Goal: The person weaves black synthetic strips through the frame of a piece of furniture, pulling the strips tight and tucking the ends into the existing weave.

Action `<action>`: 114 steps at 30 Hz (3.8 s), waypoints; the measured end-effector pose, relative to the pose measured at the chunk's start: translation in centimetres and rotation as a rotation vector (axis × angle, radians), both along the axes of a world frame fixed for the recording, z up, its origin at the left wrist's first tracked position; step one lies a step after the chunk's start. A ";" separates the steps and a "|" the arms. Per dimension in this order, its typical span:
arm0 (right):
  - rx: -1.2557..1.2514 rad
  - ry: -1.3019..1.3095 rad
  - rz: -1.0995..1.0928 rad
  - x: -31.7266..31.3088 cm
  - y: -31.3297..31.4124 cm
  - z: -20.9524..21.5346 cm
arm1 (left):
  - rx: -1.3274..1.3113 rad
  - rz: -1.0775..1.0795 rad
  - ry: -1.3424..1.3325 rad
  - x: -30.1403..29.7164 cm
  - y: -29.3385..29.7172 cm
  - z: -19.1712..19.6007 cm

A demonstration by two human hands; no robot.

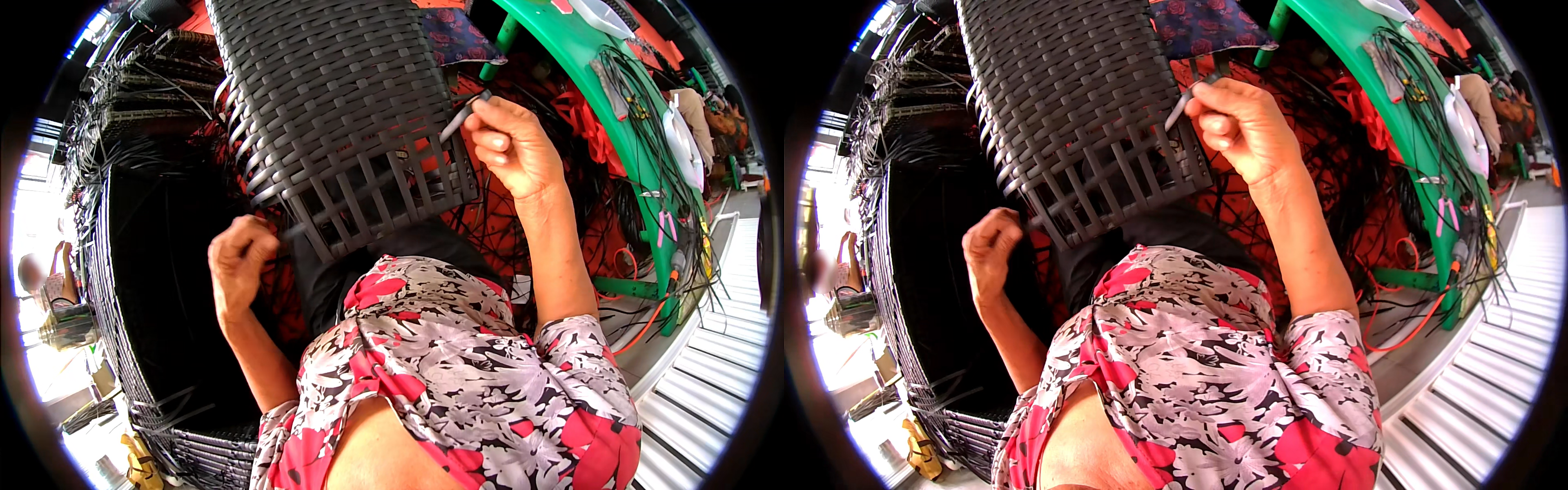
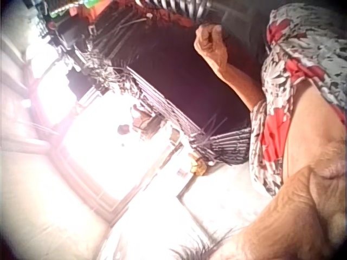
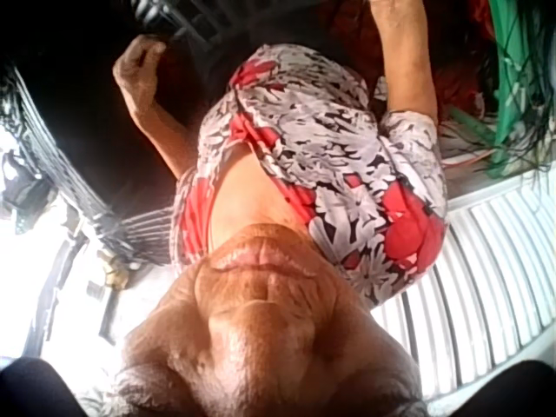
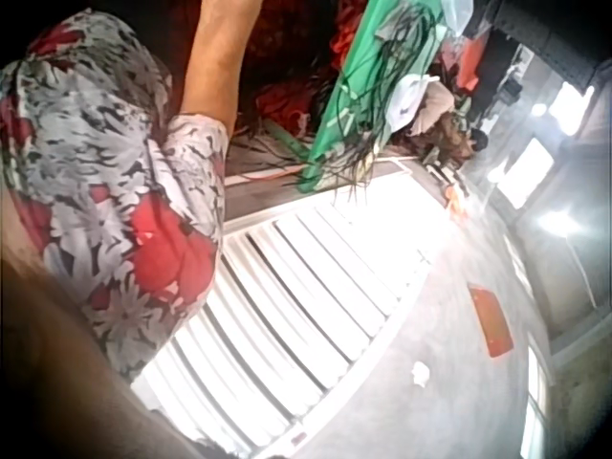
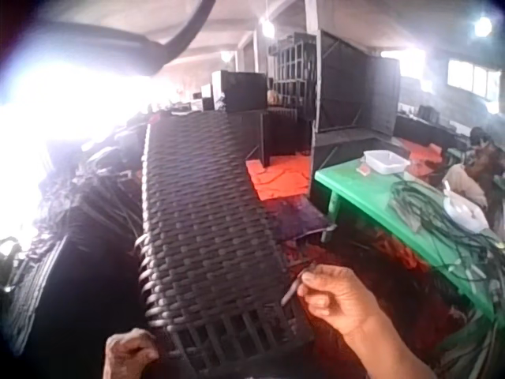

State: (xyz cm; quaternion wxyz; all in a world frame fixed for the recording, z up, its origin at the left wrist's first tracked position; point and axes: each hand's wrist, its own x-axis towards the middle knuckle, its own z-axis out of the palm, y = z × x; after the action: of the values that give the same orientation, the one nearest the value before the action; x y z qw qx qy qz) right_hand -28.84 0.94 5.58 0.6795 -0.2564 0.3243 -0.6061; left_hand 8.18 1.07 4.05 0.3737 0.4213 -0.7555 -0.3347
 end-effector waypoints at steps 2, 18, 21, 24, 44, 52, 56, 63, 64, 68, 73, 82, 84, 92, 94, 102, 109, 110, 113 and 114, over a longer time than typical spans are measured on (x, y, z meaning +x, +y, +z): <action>-0.036 0.361 -0.007 1.8 0.3 1.0 | -0.093 0.224 -0.047 1.1 -0.8 0.7; -0.160 0.544 -0.020 1.0 2.3 -4.3 | -0.211 0.649 0.107 6.3 -0.8 -1.1; -0.152 0.418 0.108 0.5 1.7 -4.6 | -0.087 0.232 0.089 1.4 1.0 0.6; -0.103 0.280 0.260 0.4 1.3 -4.8 | -0.113 0.241 0.002 -0.7 1.6 -0.4; -0.030 -0.035 0.205 3.5 1.2 -2.0 | 0.118 0.182 0.103 -0.9 2.0 3.4; 0.051 -0.165 0.105 4.7 1.6 -2.0 | 0.081 0.209 0.096 -1.2 1.1 4.1; 0.123 -0.293 0.072 5.7 1.5 -2.1 | 0.109 0.197 0.137 -1.1 1.4 4.2; -0.038 -0.087 -0.213 7.0 3.5 -1.0 | 0.051 0.223 0.089 -0.3 2.8 4.6; -0.099 -0.004 -0.225 7.0 3.9 -1.5 | 0.032 0.213 0.084 -0.4 2.9 4.8; -0.186 0.265 -0.316 7.4 4.3 -1.7 | 0.022 0.237 0.062 -0.8 3.4 5.3; -0.136 0.195 -0.309 7.2 4.0 -1.0 | -0.028 0.238 0.013 -1.4 3.5 5.1; -0.346 0.425 -0.050 3.9 2.0 -1.0 | -0.140 0.235 -0.159 -2.8 3.8 6.0; -0.437 0.463 0.010 3.4 1.3 -1.3 | -0.159 0.226 -0.231 -3.0 3.8 6.6; -0.447 0.502 0.292 1.3 -0.6 -0.9 | -0.243 0.212 -0.473 -3.6 3.5 8.2; -0.458 0.523 0.275 1.2 -1.0 -1.1 | -0.253 0.207 -0.473 -3.6 3.6 7.9; -0.639 0.580 0.110 2.5 -1.0 -0.5 | -0.084 0.184 -0.362 -2.4 3.8 8.8; -0.349 0.200 0.222 4.1 -0.6 -0.5 | 0.064 0.214 -0.105 0.3 2.7 7.5; -0.260 0.150 0.239 4.5 -0.2 -0.1 | 0.066 0.214 -0.096 0.4 2.7 7.5; -0.096 0.087 0.262 5.7 0.9 1.1 | -0.011 0.197 -0.164 0.5 2.6 7.8; -0.107 0.122 0.248 5.8 1.2 1.1 | 0.005 0.186 -0.144 0.7 2.4 7.9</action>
State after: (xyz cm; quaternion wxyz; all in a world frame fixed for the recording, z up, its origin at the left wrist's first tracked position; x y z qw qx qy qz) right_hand -23.05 2.13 6.72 0.7134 -0.3669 0.2981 -0.5173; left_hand 8.85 3.50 11.93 0.3467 0.5137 -0.7372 -0.2692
